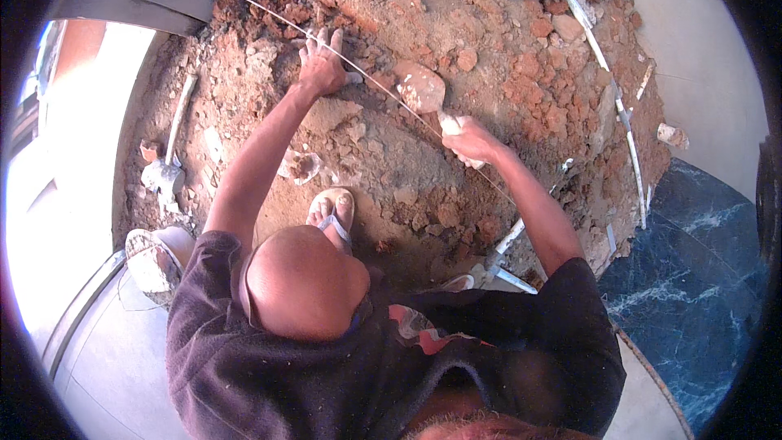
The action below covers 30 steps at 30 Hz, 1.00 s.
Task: The person installs plumbing pipes in a floor trench by positioning white PVC pipes and using a trowel to apply mortar around them.
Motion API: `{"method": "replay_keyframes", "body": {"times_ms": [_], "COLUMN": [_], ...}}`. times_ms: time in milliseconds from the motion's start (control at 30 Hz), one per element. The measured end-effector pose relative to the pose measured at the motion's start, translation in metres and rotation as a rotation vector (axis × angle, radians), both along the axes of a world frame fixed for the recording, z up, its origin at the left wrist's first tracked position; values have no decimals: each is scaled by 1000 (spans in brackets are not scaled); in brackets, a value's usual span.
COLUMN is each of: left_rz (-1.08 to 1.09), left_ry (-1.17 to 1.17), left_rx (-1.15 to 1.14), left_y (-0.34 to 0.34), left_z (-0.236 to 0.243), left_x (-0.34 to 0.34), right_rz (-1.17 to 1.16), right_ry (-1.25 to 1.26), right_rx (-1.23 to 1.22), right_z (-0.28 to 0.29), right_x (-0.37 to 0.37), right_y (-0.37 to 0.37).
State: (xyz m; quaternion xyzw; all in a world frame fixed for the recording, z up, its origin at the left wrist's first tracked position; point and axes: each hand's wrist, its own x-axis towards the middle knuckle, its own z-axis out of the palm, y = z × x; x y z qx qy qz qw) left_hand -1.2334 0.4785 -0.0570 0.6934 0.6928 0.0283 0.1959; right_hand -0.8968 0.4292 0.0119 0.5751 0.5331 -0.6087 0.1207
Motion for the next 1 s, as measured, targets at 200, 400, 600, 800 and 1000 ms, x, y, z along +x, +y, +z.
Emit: {"method": "replay_keyframes", "body": {"times_ms": [200, 400, 600, 800, 1000], "left_rz": [15, 21, -29, -23, 88], "left_ry": [-107, -133, -149, -64, -183], "left_rx": [145, 148, 209, 305, 252], "left_y": [5, 4, -6, -6, 3], "left_z": [-14, -11, -7, -8, -10], "left_x": [-13, -19, -34, -30, -27], "right_rz": [-39, -5, 23, 332, -154], "right_ry": [24, -6, -59, 15, 274], "right_rx": [-95, 120, 221, 807, -27], "right_z": [-7, -1, 48, -46, -21], "right_x": [-38, -66, -41, 5, -103], "right_y": [27, 25, 23, 15, 52]}}
